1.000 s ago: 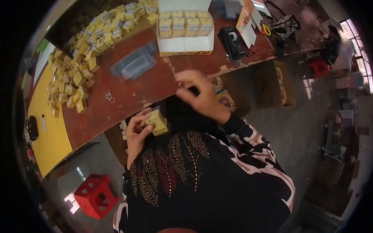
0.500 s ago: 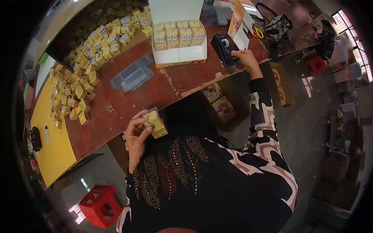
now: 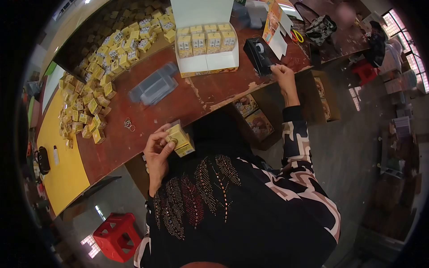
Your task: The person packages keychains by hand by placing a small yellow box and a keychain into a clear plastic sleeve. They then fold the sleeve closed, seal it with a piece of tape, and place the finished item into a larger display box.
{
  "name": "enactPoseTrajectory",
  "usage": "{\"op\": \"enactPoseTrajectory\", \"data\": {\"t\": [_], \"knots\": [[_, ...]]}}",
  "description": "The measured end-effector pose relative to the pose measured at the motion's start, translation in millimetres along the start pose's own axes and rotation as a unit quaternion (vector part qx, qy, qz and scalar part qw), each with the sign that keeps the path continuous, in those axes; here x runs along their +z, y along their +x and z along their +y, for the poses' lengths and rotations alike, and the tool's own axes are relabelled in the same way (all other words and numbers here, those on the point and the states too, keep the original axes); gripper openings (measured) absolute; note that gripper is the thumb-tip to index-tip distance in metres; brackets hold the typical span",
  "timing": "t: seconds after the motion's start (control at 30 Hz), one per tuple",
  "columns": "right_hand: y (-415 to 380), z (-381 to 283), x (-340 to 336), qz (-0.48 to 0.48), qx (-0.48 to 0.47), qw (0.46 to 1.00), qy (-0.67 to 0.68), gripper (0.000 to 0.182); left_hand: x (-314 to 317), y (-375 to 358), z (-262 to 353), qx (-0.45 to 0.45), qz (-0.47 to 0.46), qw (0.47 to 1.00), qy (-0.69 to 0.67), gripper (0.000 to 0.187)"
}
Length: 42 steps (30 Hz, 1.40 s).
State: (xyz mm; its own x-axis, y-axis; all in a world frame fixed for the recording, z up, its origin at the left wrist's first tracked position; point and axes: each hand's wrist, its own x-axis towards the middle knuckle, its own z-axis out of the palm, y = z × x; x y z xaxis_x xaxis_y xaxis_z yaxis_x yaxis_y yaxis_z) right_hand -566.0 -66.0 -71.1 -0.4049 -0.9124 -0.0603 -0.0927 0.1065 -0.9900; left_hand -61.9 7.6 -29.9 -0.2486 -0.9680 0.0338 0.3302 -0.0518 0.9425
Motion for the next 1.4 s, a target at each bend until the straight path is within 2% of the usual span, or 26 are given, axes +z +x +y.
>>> {"op": "enactPoseTrajectory", "data": {"t": [0.03,0.1,0.3,0.4,0.47,0.57,0.6,0.67,0.7,0.77,0.8,0.93,1.0,1.03,1.1,1.2,1.3,1.33,1.37,1.4], "knots": [[-3.6,-1.8,8.5,-0.003,0.001,1.0,0.001,0.014,-0.7,0.7,0.2,-0.006,0.006,1.0,-0.011,0.028],[-14.0,-1.5,25.5,0.093,-0.045,0.994,0.034,0.015,0.2,2.7,1.0,-0.006,0.013,0.999,-0.028,0.029],[-14.9,19.0,20.2,0.129,-0.089,0.985,0.07,0.017,7.7,11.1,6.1,-0.013,0.024,0.996,-0.084,0.031],[-35.4,-4.5,27.5,0.166,-0.156,0.974,-0.008,0.014,14.1,15.4,10.0,0.014,0.04,0.997,-0.063,0.03],[-61.9,-40.8,56.3,0.115,-0.179,0.977,-0.012,0.013,18.0,18.7,13.1,0.047,0.049,0.998,0.008,0.029],[-112.6,-88.1,126.8,-0.038,-0.12,0.988,0.091,0.016,25.7,23.4,13.6,0.091,0.036,0.993,0.058,0.026],[-128.7,-95.9,145.9,-0.096,-0.097,0.983,0.126,0.02,27.8,23.6,14.9,0.092,0.036,0.993,0.061,0.026],[-155.1,-109.2,183.3,-0.18,-0.072,0.968,0.157,0.033,31.5,24.6,16.5,0.149,0.05,0.968,0.196,0.025],[-165.3,-117.3,196.8,-0.222,-0.043,0.955,0.19,0.041,32.6,24.2,16.9,0.149,0.05,0.968,0.198,0.025],[-176.5,-125.7,216.9,-0.284,0.008,0.933,0.222,0.057,32.9,23.0,17.5,0.212,0.06,0.93,0.293,0.026],[-177.8,-125.7,223.2,-0.285,0.008,0.932,0.223,0.057,32.9,23.1,17.6,0.241,0.065,0.911,0.329,0.027],[-178.0,-124.1,235.2,-0.316,0.029,0.926,0.203,0.054,33.4,21.2,16.7,0.259,0.073,0.908,0.321,0.027],[-177.2,-123.7,235.9,-0.317,0.033,0.928,0.191,0.054,32.3,22.7,14.3,0.306,0.086,0.871,0.374,0.029],[-176.9,-123.7,236.0,-0.323,0.041,0.927,0.187,0.056,32.7,22.1,15.4,0.306,0.086,0.872,0.372,0.029],[-175.2,-123.5,236.5,-0.331,0.049,0.925,0.18,0.058,33.8,20.5,19.9,0.328,0.078,0.834,0.437,0.028],[-172.0,-121.6,236.4,-0.342,0.075,0.92,0.175,0.058,27.1,22.6,12.3,0.356,0.074,0.819,0.443,0.027],[-171.8,-116.7,238.2,-0.338,0.095,0.928,0.127,0.058,25.9,18.1,15.0,0.323,0.079,0.842,0.426,0.027],[-172.9,-111.6,240.9,-0.292,0.029,0.953,0.068,0.055,26.2,16.9,16.6,0.323,0.08,0.842,0.425,0.027],[-173.1,-106.4,242.9,-0.244,-0.037,0.969,0.009,0.051,26.7,15.7,18.7,0.29,0.069,0.871,0.39,0.027],[-171.0,-101.9,243.2,-0.246,-0.038,0.969,0.008,0.051,26.9,14.7,19.8,0.255,0.059,0.898,0.352,0.028]]}}
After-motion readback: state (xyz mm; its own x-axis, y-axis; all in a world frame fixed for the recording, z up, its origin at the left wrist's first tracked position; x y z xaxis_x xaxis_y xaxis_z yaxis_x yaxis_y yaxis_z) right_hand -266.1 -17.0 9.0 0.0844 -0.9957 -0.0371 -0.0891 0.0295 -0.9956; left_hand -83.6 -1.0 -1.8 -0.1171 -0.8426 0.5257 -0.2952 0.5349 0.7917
